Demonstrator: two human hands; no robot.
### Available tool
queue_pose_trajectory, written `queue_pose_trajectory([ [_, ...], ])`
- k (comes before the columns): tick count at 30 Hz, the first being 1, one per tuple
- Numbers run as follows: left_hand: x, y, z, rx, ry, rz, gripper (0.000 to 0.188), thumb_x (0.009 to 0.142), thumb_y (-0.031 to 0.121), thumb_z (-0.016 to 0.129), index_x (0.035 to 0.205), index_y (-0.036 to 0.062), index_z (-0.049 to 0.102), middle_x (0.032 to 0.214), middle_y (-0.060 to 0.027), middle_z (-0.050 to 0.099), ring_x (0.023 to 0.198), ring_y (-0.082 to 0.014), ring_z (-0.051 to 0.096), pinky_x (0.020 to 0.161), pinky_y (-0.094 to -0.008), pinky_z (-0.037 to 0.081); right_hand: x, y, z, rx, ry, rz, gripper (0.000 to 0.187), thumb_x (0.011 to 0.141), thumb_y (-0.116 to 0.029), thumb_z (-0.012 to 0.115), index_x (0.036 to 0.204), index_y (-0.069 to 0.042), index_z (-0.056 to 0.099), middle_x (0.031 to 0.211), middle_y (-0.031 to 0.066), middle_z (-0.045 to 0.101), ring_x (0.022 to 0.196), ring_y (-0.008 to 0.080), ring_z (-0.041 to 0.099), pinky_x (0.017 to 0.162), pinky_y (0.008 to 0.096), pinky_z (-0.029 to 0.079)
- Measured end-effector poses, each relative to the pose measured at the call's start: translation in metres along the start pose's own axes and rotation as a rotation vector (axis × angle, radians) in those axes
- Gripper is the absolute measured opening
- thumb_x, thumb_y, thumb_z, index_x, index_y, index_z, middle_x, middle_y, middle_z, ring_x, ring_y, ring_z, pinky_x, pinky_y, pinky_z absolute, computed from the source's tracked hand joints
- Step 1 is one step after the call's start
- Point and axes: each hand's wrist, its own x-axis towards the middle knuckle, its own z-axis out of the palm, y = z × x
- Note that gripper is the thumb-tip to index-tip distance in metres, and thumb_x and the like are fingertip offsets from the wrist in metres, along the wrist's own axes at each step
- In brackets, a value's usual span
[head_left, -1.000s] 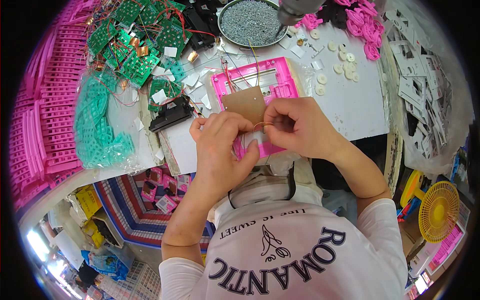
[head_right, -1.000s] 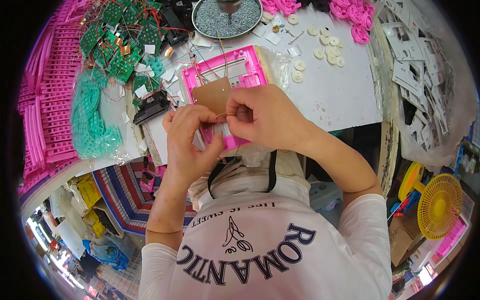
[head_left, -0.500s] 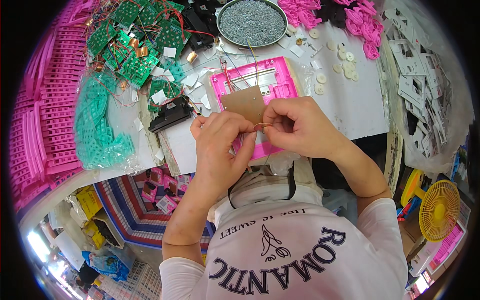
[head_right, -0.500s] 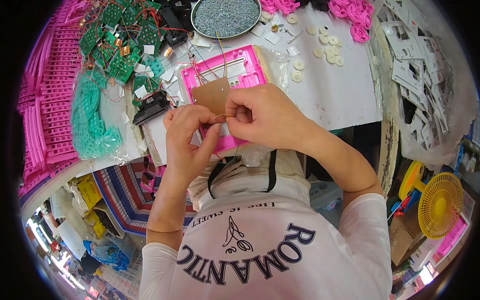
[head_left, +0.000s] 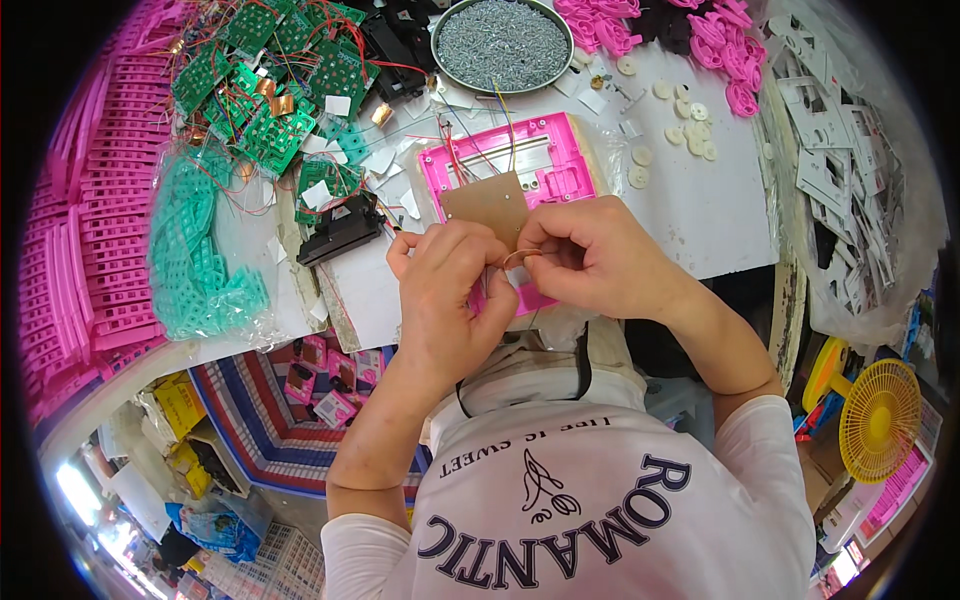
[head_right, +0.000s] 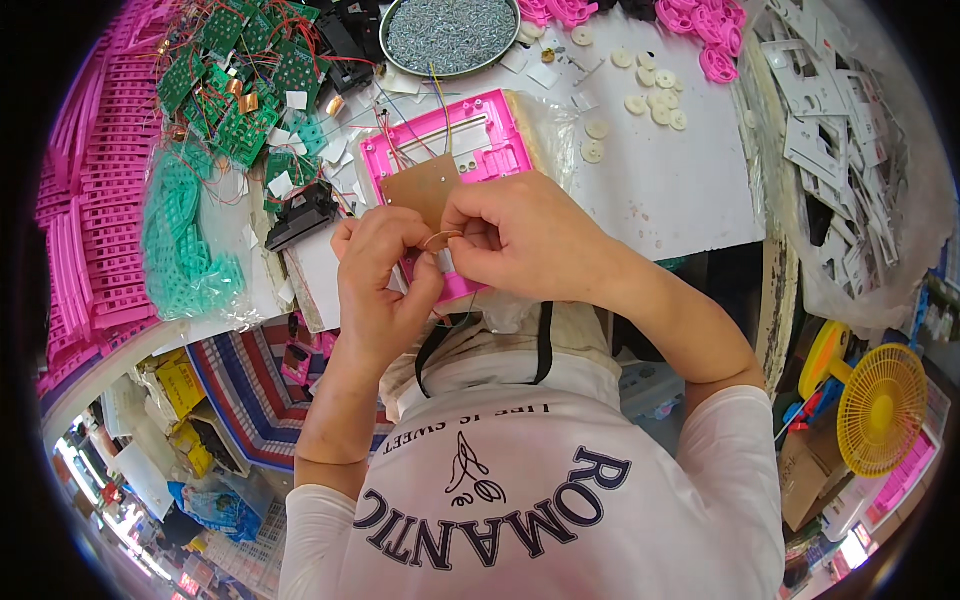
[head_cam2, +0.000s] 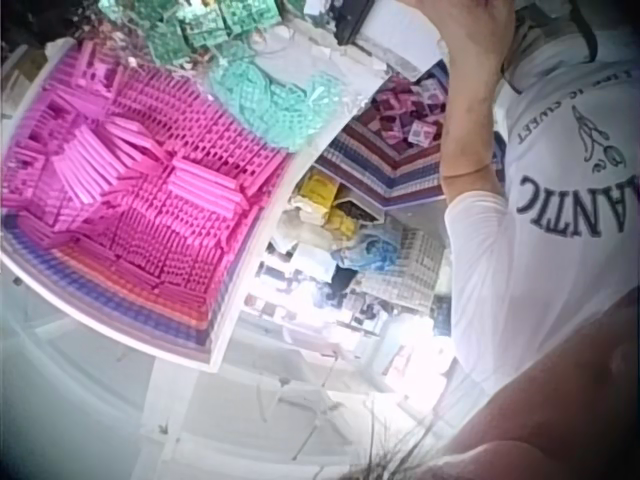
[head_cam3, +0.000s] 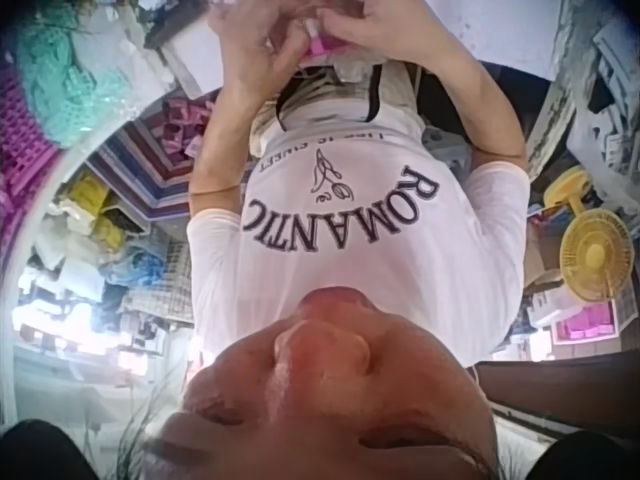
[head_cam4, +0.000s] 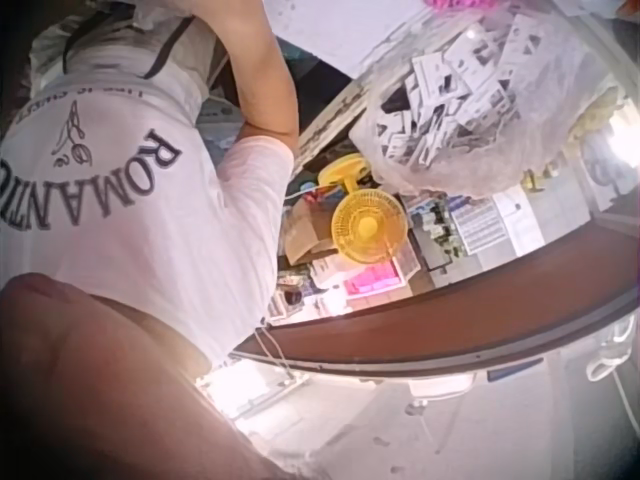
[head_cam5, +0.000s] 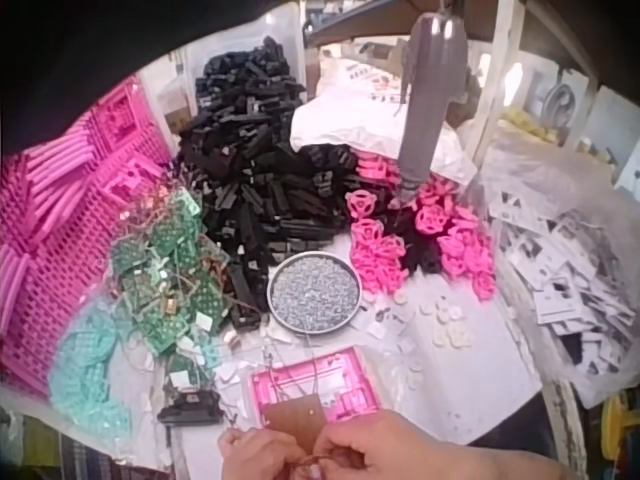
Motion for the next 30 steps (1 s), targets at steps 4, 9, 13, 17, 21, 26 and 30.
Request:
queue_pose_trajectory([
  [4, -0.001, 0.0, -0.002, 0.031, -0.017, -0.036, 0.019, 0.071, 0.004, 0.071, 0.088, 0.0113, 0.063, 0.09, -0.0007, 0.062, 0.085, -0.0217, 0.058, 0.085, -0.0393, 0.03, 0.0, 0.001, -0.001, 0.003, 0.018, 0.036, 0.012, 0.082, -0.011, 0.069, 0.087, -0.001, 0.065, 0.061, 0.0064, 0.061, 0.054, 0.0143, 0.058, 0.054, 0.0297, 0.047],
  [9, -0.003, -0.001, 0.0, 0.036, 0.008, -0.041, 0.021, 0.07, 0.009, 0.074, 0.087, 0.0116, 0.064, 0.088, -0.0001, 0.061, 0.084, -0.0212, 0.057, 0.086, -0.0393, 0.029, 0.0, -0.001, -0.003, -0.043, -0.007, 0.05, 0.01, 0.082, -0.009, 0.069, 0.086, -0.001, 0.065, 0.063, 0.0064, 0.062, 0.054, 0.015, 0.058, 0.054, 0.0298, 0.048],
  [13, -0.001, 0.002, -0.001, 0.052, -0.013, -0.07, 0.02, 0.071, 0.009, 0.074, 0.087, 0.0118, 0.064, 0.087, -0.0001, 0.061, 0.085, -0.0211, 0.057, 0.086, -0.0393, 0.029, -0.001, -0.004, -0.001, -0.026, 0.023, 0.059, 0.01, 0.083, -0.009, 0.07, 0.087, -0.001, 0.066, 0.064, 0.0072, 0.063, 0.055, 0.0156, 0.059, 0.055, 0.0309, 0.049],
  [17, -0.001, 0.002, 0.0, 0.052, -0.003, -0.053, 0.018, 0.072, 0.007, 0.073, 0.087, 0.0118, 0.064, 0.087, -0.0002, 0.062, 0.084, -0.0211, 0.058, 0.086, -0.039, 0.03, 0.0, -0.007, -0.001, -0.033, 0.024, 0.063, 0.01, 0.082, -0.009, 0.07, 0.087, -0.002, 0.068, 0.066, 0.0079, 0.064, 0.055, 0.0171, 0.06, 0.055, 0.032, 0.049],
  [21, -0.001, 0.002, 0.0, 0.031, 0.004, -0.027, 0.016, 0.074, 0.005, 0.072, 0.087, 0.0116, 0.064, 0.086, -0.0007, 0.062, 0.082, -0.021, 0.058, 0.084, -0.0384, 0.03, 0.0, -0.005, -0.001, -0.048, 0.012, 0.056, 0.01, 0.084, -0.01, 0.071, 0.09, -0.002, 0.067, 0.066, 0.0075, 0.064, 0.056, 0.0177, 0.061, 0.055, 0.0321, 0.05],
  [26, -0.002, 0.0, -0.002, -0.036, -0.024, -0.06, 0.019, 0.074, 0.002, 0.071, 0.089, 0.0101, 0.063, 0.087, -0.0006, 0.062, 0.078, -0.0181, 0.057, 0.085, -0.0343, 0.033, -0.006, -0.005, 0.013, -0.124, 0.182, -0.083, 0.013, 0.087, -0.009, 0.072, 0.095, -0.003, 0.064, 0.066, 0.0055, 0.062, 0.057, 0.015, 0.061, 0.054, 0.0297, 0.049],
  [30, 0.001, 0.008, -0.004, -0.037, -0.013, -0.095, 0.018, 0.073, 0.006, 0.075, 0.087, 0.012, 0.065, 0.085, -0.0006, 0.062, 0.079, -0.0203, 0.057, 0.082, -0.0375, 0.031, -0.006, 0.001, 0.012, -0.032, 0.183, -0.058, 0.013, 0.086, -0.009, 0.073, 0.094, -0.003, 0.064, 0.066, 0.0047, 0.062, 0.056, 0.0138, 0.061, 0.053, 0.0288, 0.049],
])
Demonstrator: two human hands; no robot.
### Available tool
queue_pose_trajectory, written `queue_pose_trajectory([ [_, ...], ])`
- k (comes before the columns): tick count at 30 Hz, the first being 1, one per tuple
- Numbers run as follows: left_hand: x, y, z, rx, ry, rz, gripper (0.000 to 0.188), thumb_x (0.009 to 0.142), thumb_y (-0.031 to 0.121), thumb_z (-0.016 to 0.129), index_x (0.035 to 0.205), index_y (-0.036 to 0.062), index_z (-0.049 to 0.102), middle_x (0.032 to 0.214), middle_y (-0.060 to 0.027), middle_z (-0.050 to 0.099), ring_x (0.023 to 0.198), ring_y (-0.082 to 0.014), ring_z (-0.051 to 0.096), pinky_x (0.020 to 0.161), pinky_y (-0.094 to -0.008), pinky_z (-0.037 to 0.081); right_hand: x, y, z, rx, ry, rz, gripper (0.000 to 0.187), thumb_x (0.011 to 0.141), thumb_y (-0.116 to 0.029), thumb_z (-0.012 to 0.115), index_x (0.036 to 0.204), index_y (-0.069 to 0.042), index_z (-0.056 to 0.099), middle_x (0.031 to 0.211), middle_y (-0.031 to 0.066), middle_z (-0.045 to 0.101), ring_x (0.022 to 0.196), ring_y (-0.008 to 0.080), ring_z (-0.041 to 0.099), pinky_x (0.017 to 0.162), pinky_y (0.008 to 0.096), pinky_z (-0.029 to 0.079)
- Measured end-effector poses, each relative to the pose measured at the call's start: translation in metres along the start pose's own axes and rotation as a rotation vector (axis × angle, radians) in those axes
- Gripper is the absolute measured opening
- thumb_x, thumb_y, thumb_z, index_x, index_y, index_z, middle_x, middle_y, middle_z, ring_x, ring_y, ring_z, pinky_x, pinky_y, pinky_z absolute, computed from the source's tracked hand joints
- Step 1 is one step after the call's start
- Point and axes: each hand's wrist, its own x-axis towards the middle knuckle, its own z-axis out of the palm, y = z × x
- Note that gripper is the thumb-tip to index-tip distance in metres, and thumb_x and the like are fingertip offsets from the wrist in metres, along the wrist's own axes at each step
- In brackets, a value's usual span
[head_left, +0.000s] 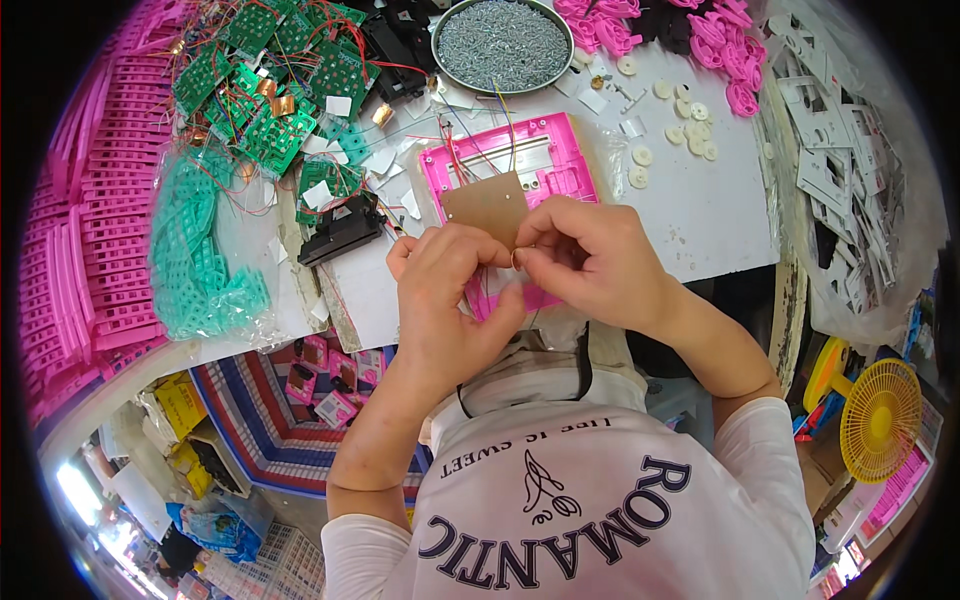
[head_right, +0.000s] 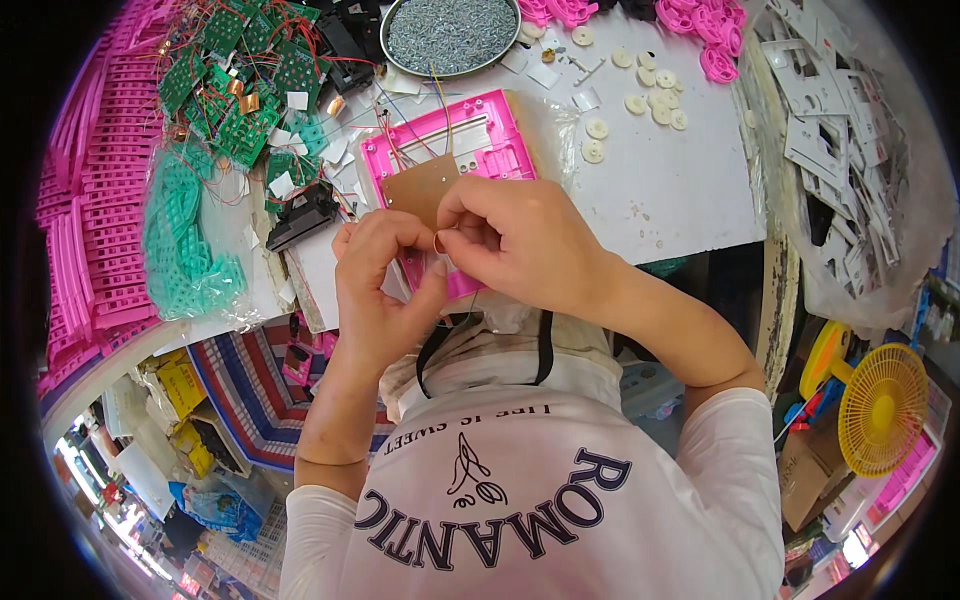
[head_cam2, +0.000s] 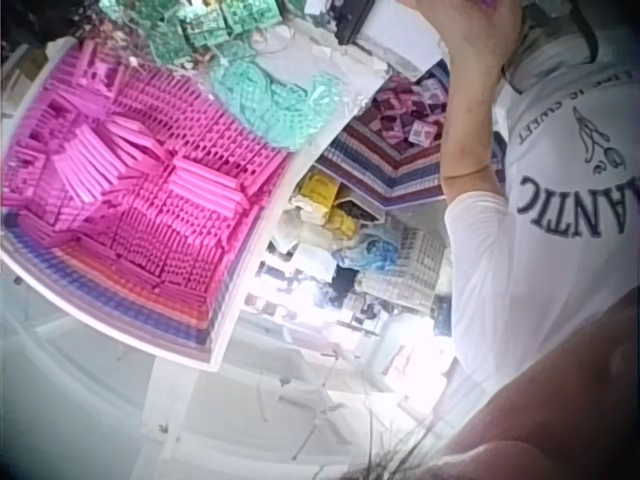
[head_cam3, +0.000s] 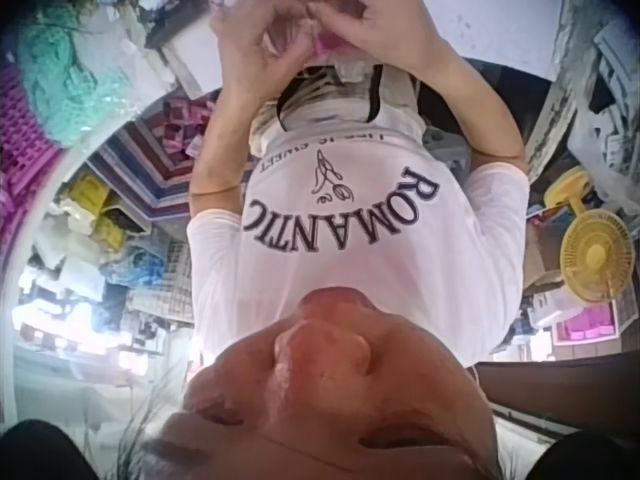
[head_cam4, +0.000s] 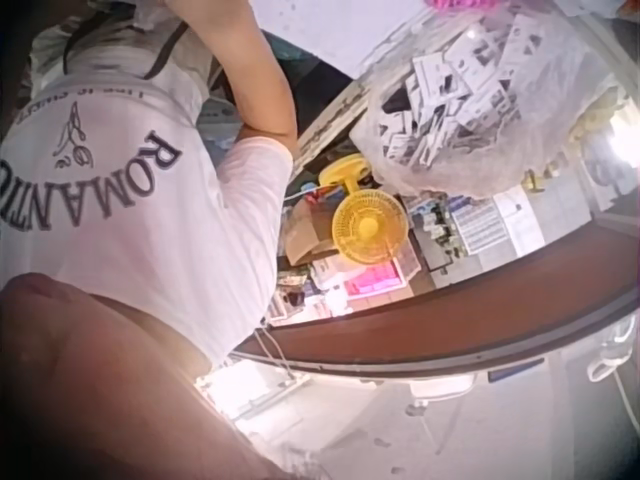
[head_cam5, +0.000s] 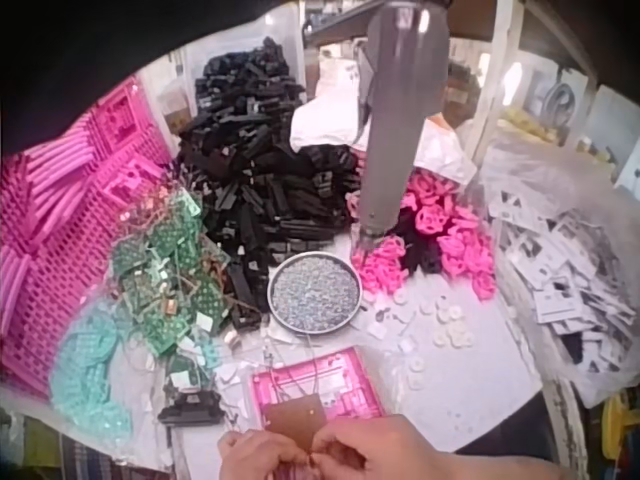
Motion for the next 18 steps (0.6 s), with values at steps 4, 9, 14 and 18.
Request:
queue_pose_trajectory([
  [4, -0.0007, 0.0003, 0.0009, 0.079, 0.031, 0.028, 0.02, 0.071, 0.007, 0.077, 0.087, 0.0128, 0.066, 0.086, 0.0002, 0.062, 0.08, -0.0195, 0.057, 0.083, -0.0374, 0.031, 0.0015, -0.0047, -0.0026, -0.002, -0.024, 0.038, 0.012, 0.085, -0.009, 0.074, 0.091, -0.002, 0.065, 0.064, 0.0043, 0.062, 0.055, 0.0134, 0.06, 0.052, 0.0284, 0.049],
  [9, -0.0028, -0.0041, -0.0002, 0.106, 0.024, 0.04, 0.022, 0.07, 0.008, 0.078, 0.088, 0.0133, 0.067, 0.087, 0.001, 0.063, 0.081, -0.0193, 0.057, 0.084, -0.0374, 0.032, 0.0026, -0.0057, -0.0036, 0.018, -0.024, 0.072, 0.012, 0.084, -0.009, 0.074, 0.089, -0.002, 0.066, 0.063, 0.0037, 0.062, 0.054, 0.0124, 0.059, 0.052, 0.0278, 0.048],
  [14, -0.0032, -0.0036, 0.001, 0.099, 0.024, 0.026, 0.021, 0.071, 0.005, 0.077, 0.087, 0.0134, 0.068, 0.087, 0.0016, 0.064, 0.081, -0.0186, 0.057, 0.084, -0.0369, 0.032, 0.0029, -0.006, -0.0042, 0.026, -0.033, 0.072, 0.012, 0.084, -0.009, 0.074, 0.088, -0.002, 0.066, 0.063, 0.0032, 0.062, 0.054, 0.0117, 0.059, 0.052, 0.0274, 0.048],
  [18, -0.0019, -0.0016, 0.0004, 0.108, 0.025, 0.041, 0.021, 0.07, 0.005, 0.076, 0.087, 0.0136, 0.068, 0.087, 0.0018, 0.064, 0.08, -0.0183, 0.057, 0.083, -0.0366, 0.031, 0.0029, -0.0054, -0.0041, 0.027, -0.029, 0.074, 0.011, 0.084, -0.009, 0.074, 0.087, -0.002, 0.066, 0.063, 0.0029, 0.061, 0.054, 0.0116, 0.058, 0.052, 0.0274, 0.048],
])
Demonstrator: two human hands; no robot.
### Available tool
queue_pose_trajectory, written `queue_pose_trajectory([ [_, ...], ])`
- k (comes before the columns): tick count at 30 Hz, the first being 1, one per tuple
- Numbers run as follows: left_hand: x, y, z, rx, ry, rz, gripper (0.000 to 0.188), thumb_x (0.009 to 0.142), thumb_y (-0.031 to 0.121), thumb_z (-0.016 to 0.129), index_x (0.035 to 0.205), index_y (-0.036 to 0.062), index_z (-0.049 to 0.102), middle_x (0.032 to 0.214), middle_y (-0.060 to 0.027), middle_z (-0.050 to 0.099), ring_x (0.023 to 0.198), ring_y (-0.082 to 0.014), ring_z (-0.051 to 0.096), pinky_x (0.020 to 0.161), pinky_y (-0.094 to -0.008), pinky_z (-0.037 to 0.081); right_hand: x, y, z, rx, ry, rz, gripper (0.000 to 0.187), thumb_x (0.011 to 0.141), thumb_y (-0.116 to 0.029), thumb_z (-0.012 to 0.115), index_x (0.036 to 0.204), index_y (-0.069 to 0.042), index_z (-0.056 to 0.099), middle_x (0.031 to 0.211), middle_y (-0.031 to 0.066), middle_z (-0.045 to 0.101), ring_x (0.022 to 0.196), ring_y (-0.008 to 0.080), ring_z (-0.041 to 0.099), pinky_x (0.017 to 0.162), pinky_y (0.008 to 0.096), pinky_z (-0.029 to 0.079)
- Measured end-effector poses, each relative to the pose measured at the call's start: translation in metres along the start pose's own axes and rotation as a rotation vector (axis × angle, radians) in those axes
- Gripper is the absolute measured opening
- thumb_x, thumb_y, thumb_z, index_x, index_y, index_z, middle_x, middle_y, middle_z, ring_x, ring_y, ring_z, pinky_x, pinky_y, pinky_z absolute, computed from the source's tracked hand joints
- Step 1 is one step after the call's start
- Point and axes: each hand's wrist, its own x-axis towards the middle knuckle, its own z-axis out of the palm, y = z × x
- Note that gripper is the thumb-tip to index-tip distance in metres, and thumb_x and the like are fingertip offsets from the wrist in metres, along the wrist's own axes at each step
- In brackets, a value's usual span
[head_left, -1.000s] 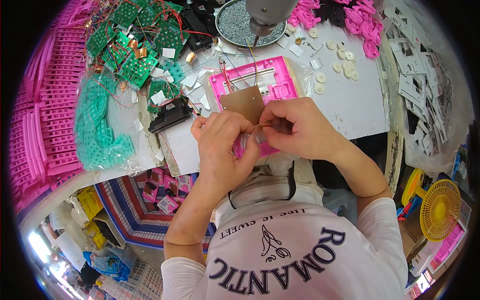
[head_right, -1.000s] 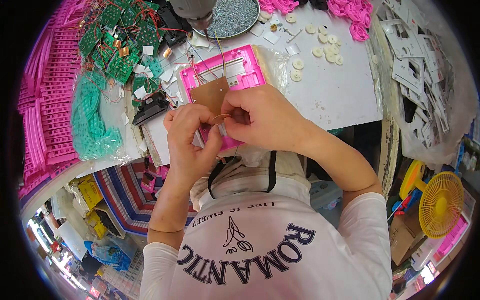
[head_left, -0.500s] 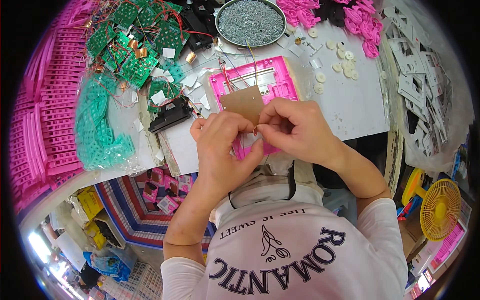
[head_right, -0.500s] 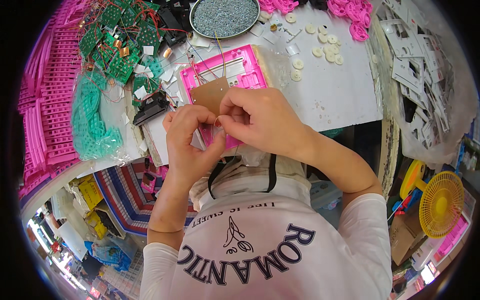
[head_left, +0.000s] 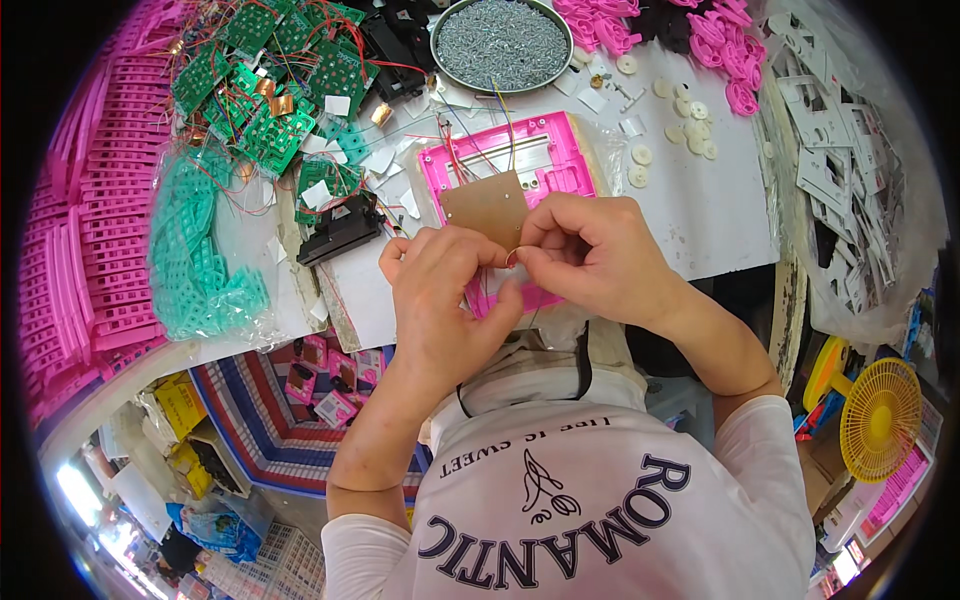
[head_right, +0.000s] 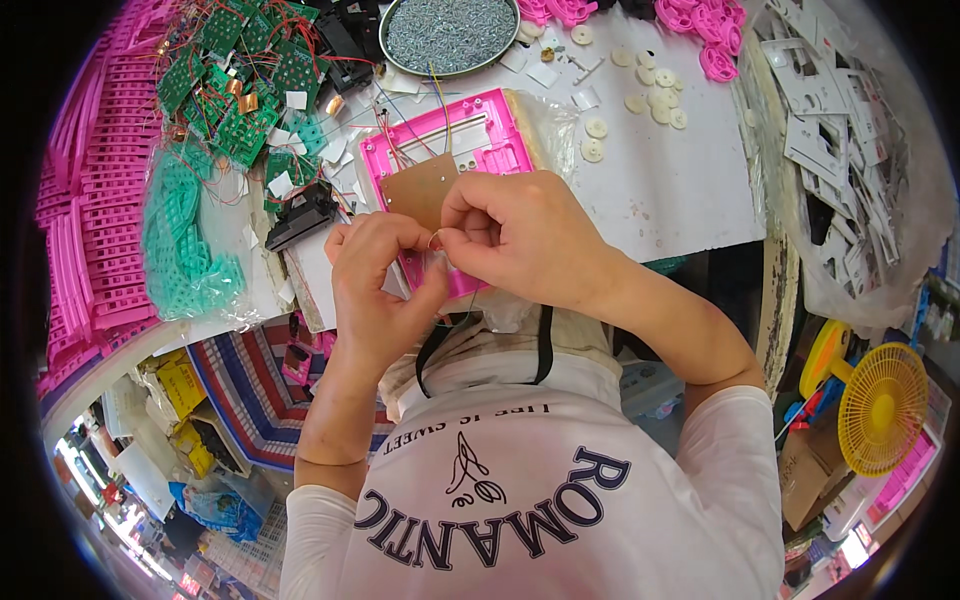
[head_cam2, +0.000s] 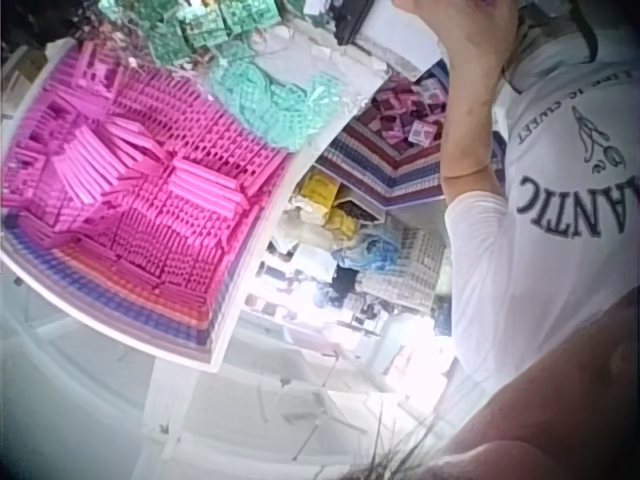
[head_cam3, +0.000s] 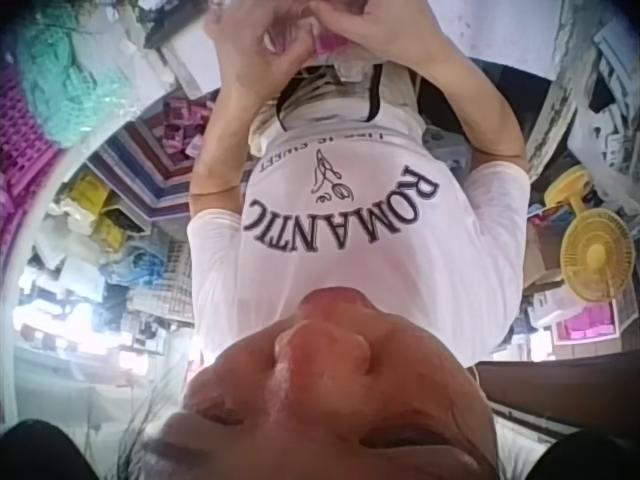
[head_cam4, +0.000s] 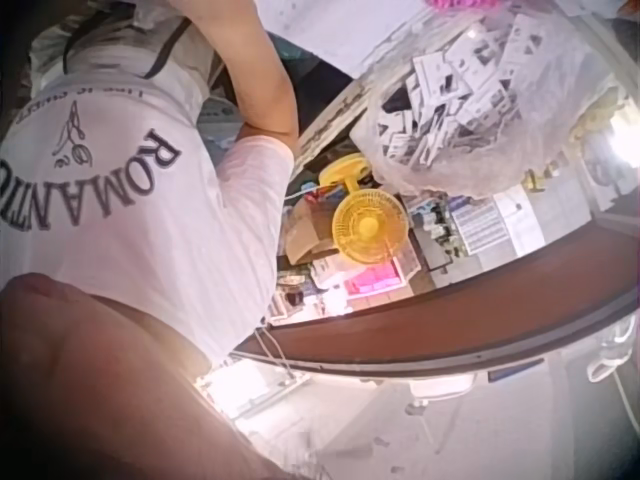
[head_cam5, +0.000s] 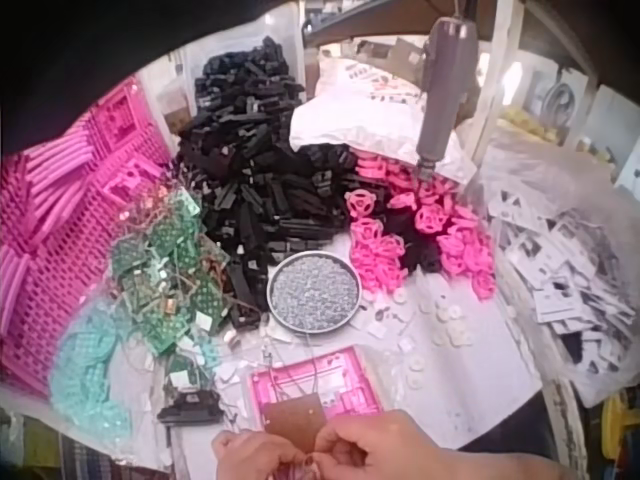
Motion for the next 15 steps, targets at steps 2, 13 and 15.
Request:
queue_pose_trajectory([
  [2, -0.0012, -0.0035, 0.0011, 0.002, -0.001, 0.009, 0.021, 0.07, 0.006, 0.077, 0.087, 0.0137, 0.068, 0.087, 0.0018, 0.064, 0.08, -0.0182, 0.057, 0.083, -0.0368, 0.031, 0.0001, -0.0005, -0.0006, -0.001, -0.003, 0.007, 0.011, 0.084, -0.009, 0.074, 0.087, -0.002, 0.066, 0.063, 0.0028, 0.061, 0.054, 0.0115, 0.058, 0.052, 0.0273, 0.048],
  [13, -0.0009, -0.0008, 0.0014, -0.012, 0.004, -0.003, 0.019, 0.072, 0.005, 0.076, 0.087, 0.0137, 0.068, 0.086, 0.0019, 0.063, 0.078, -0.0183, 0.055, 0.083, -0.0372, 0.031, -0.0004, 0.0004, 0.0, 0.017, 0.005, 0.013, 0.012, 0.083, -0.009, 0.074, 0.087, -0.002, 0.066, 0.063, 0.0034, 0.062, 0.054, 0.0114, 0.059, 0.052, 0.0273, 0.048],
  [15, -0.0013, -0.0029, 0.0019, -0.013, 0.013, 0.012, 0.019, 0.073, 0.005, 0.076, 0.087, 0.0135, 0.068, 0.085, 0.0018, 0.063, 0.077, -0.0184, 0.055, 0.082, -0.0371, 0.031, -0.0007, 0.0, -0.0013, 0.005, 0.0, 0.008, 0.011, 0.083, -0.009, 0.073, 0.087, -0.002, 0.066, 0.063, 0.0036, 0.062, 0.054, 0.012, 0.059, 0.052, 0.0275, 0.049],
])
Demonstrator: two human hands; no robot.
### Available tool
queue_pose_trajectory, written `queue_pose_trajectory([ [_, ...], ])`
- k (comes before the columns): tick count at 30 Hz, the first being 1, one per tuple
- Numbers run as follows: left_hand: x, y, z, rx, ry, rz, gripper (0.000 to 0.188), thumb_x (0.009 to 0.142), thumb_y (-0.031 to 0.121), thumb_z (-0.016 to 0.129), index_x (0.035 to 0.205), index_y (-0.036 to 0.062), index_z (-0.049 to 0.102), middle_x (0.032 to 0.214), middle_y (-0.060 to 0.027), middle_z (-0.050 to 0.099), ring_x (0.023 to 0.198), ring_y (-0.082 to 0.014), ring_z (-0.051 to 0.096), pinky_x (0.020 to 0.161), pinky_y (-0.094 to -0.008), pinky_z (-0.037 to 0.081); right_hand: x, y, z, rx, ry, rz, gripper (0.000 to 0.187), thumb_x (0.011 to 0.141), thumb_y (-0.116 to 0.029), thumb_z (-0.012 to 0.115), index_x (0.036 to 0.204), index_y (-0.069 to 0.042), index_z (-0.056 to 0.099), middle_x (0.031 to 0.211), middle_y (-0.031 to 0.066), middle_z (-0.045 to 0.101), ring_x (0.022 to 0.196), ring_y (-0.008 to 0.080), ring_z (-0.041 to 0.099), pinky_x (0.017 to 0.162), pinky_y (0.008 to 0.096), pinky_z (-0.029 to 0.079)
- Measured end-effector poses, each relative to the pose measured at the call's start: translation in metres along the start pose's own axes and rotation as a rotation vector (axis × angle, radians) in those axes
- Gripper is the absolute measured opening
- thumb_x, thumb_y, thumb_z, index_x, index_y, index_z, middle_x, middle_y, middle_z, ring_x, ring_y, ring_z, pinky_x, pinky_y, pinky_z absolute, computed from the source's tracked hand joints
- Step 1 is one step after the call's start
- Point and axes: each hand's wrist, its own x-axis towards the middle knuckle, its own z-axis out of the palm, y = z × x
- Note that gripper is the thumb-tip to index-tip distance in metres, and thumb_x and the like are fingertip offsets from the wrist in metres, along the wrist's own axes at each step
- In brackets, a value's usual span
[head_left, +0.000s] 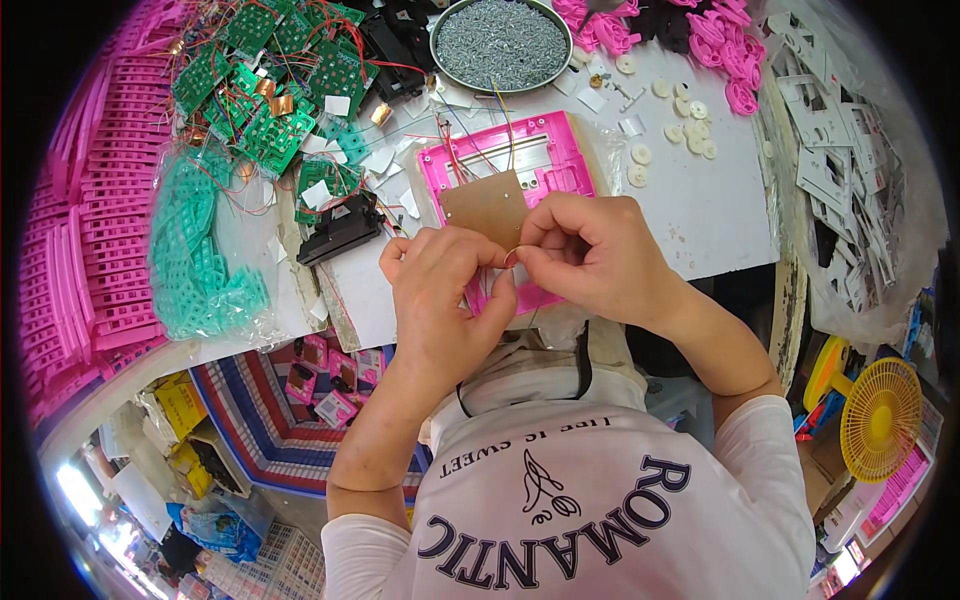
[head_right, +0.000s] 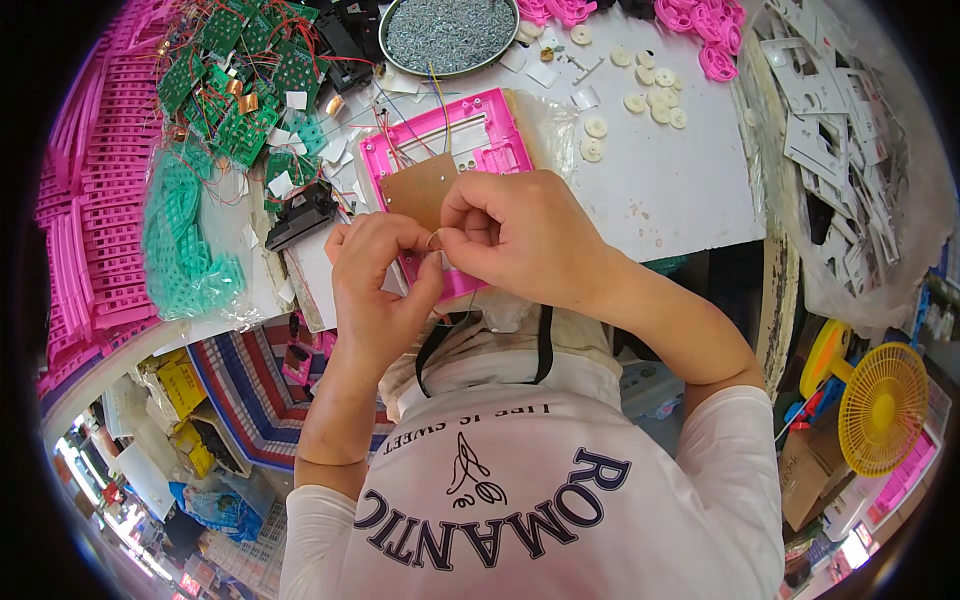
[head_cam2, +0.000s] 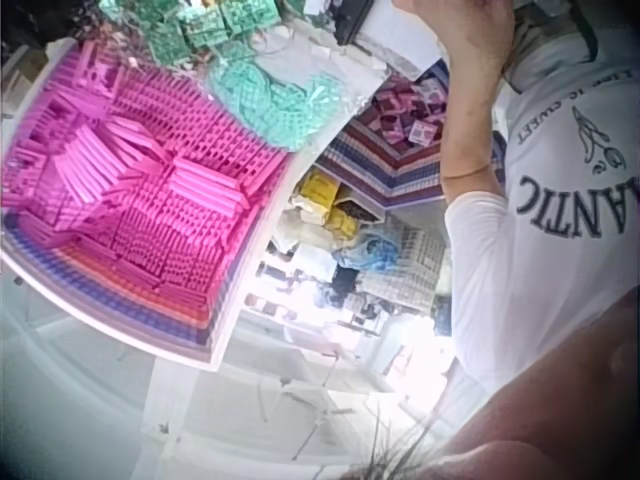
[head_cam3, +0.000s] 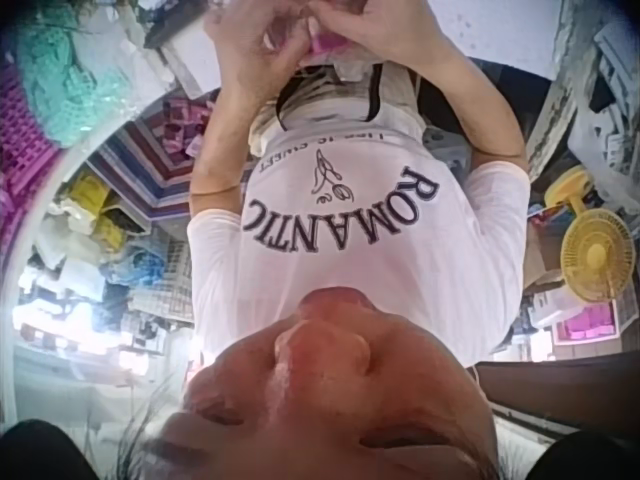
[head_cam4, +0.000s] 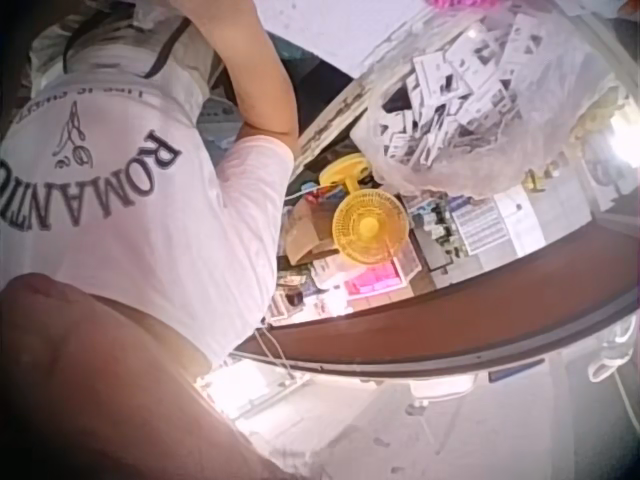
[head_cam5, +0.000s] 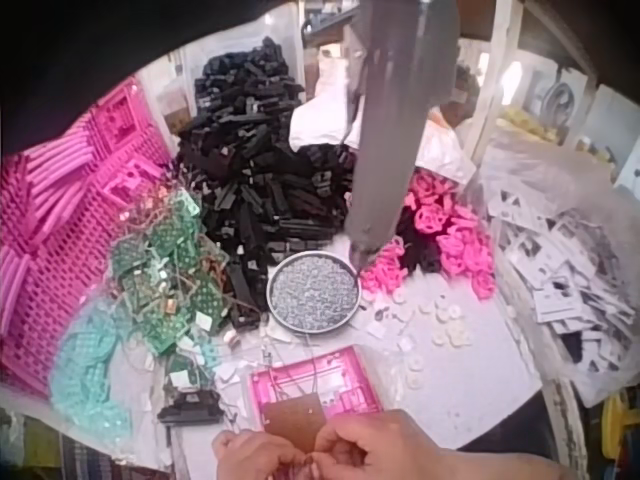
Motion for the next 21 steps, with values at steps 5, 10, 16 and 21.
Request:
queue_pose_trajectory([
  [5, 0.001, 0.0, 0.0, -0.064, -0.012, -0.026, 0.016, 0.075, 0.003, 0.075, 0.086, 0.0119, 0.067, 0.085, 0.0006, 0.065, 0.077, -0.0191, 0.057, 0.083, -0.0362, 0.032, 0.001, 0.002, 0.006, -0.003, 0.036, -0.026, 0.016, 0.083, -0.005, 0.072, 0.097, -0.003, 0.065, 0.07, 0.005, 0.066, 0.058, 0.0152, 0.064, 0.055, 0.028, 0.051],
  [10, -0.001, 0.001, 0.001, -0.343, 0.0, -0.211, 0.011, 0.08, 0.002, 0.074, 0.086, 0.0085, 0.068, 0.084, -0.0006, 0.066, 0.077, -0.0169, 0.06, 0.082, -0.0339, 0.038, -0.005, 0.012, 0.014, -0.099, 0.059, -0.304, 0.031, 0.081, -0.001, 0.074, 0.111, -0.004, 0.067, 0.084, 0.0079, 0.07, 0.066, 0.0186, 0.068, 0.058, 0.0303, 0.055],
  [16, 0.0, 0.001, 0.002, -0.482, 0.021, -0.291, 0.007, 0.083, 0.002, 0.074, 0.086, 0.0058, 0.069, 0.083, -0.0013, 0.067, 0.075, -0.0155, 0.061, 0.075, -0.0313, 0.042, -0.015, 0.023, 0.024, -0.147, 0.208, -0.437, 0.034, 0.081, 0.001, 0.076, 0.114, -0.002, 0.069, 0.091, 0.0108, 0.073, 0.071, 0.0218, 0.071, 0.061, 0.0312, 0.059],
  [21, -0.003, -0.003, 0.004, -0.281, 0.03, -0.158, 0.009, 0.083, 0.003, 0.075, 0.089, 0.0065, 0.07, 0.085, -0.0017, 0.068, 0.075, -0.0154, 0.062, 0.078, -0.0323, 0.041, -0.016, 0.022, 0.034, 0.029, 0.305, -0.35, 0.017, 0.083, 0.003, 0.075, 0.1, 0.0, 0.073, 0.099, 0.015, 0.076, 0.073, 0.0225, 0.074, 0.064, 0.0288, 0.06],
])
